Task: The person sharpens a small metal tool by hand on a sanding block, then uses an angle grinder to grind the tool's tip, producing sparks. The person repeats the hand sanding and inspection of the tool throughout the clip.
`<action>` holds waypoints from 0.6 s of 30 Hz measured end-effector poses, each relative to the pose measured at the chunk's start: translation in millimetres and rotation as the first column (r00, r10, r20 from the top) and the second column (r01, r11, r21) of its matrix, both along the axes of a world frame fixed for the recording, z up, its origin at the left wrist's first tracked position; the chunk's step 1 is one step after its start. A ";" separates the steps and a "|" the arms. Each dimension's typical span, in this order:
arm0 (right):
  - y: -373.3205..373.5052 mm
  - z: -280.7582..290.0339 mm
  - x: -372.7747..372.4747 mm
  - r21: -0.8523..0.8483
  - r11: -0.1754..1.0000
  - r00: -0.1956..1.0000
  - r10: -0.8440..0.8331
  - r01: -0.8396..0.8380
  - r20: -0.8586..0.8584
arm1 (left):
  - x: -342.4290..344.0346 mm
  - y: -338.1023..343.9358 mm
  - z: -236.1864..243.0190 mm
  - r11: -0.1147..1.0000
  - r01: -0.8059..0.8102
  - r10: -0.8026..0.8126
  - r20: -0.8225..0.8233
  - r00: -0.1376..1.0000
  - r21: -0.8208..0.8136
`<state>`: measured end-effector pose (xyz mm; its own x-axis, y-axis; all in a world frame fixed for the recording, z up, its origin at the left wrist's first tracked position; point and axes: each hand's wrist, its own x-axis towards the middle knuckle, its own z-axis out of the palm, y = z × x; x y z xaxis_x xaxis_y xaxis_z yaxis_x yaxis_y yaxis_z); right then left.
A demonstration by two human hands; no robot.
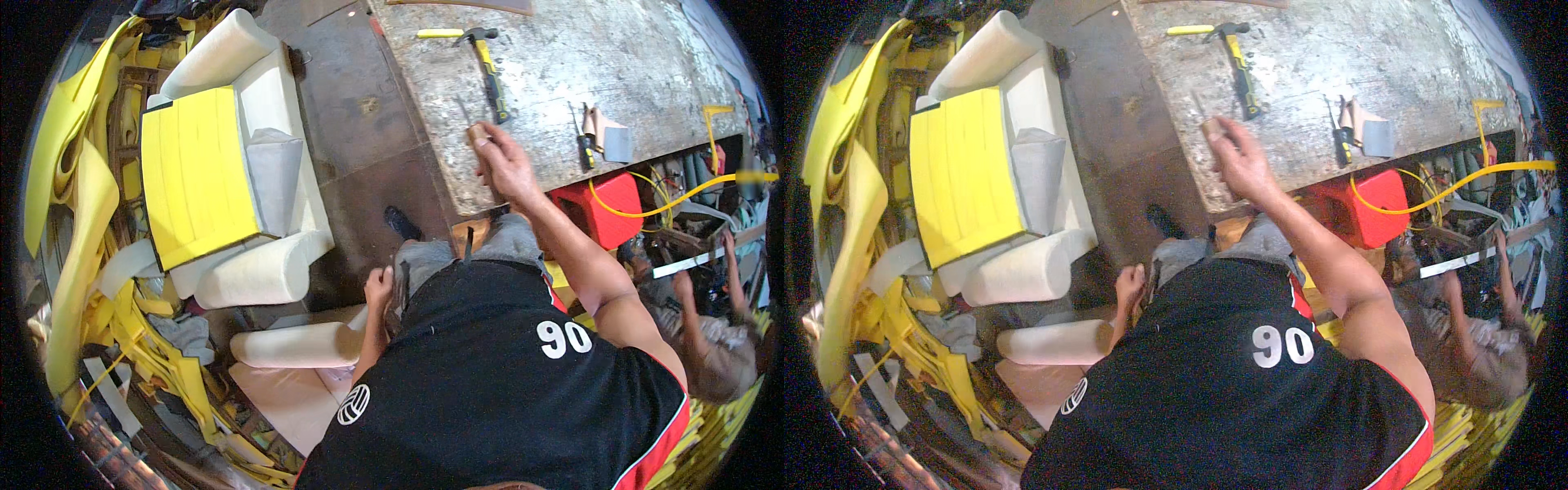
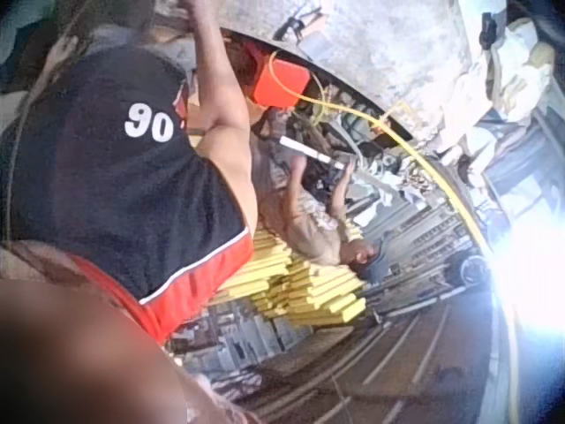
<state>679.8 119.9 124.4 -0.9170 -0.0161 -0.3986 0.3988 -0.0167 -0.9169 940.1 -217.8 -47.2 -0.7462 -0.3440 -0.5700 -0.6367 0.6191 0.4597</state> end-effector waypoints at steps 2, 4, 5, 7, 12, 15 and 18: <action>-18.3 -5.5 -7.7 0.092 0.994 0.995 -0.067 0.060 0.076 | 36.1 -65.5 -37.4 0.990 0.134 -0.129 0.109 0.986 -0.041; -41.0 -30.3 -11.1 0.078 0.992 0.994 -0.102 0.099 0.047 | 64.2 -143.3 -59.8 0.967 0.253 -0.231 0.294 0.927 -0.039; -56.1 -28.3 -9.5 0.177 0.975 0.988 -0.145 0.135 0.046 | 60.8 -178.7 -65.8 0.879 -0.294 0.170 0.330 0.928 0.374; -84.5 -65.0 -9.2 0.185 0.960 0.974 -0.221 0.210 0.041 | 43.1 -247.4 -73.0 0.806 -0.417 0.306 0.307 0.901 0.421; -152.4 -35.9 -32.3 0.105 0.964 0.967 -0.249 0.242 0.060 | -108.2 -336.3 -21.7 0.977 0.136 -0.152 -0.092 0.984 -0.163; -167.4 -20.2 -61.4 0.126 0.940 0.948 -0.318 0.317 -0.008 | -218.7 -349.6 -25.8 0.946 0.287 -0.292 -0.012 0.956 -0.149; -172.6 -29.6 -84.0 0.183 0.905 0.923 -0.381 0.384 -0.051 | -318.6 -308.1 -31.6 0.923 0.376 -0.386 -0.178 0.905 -0.087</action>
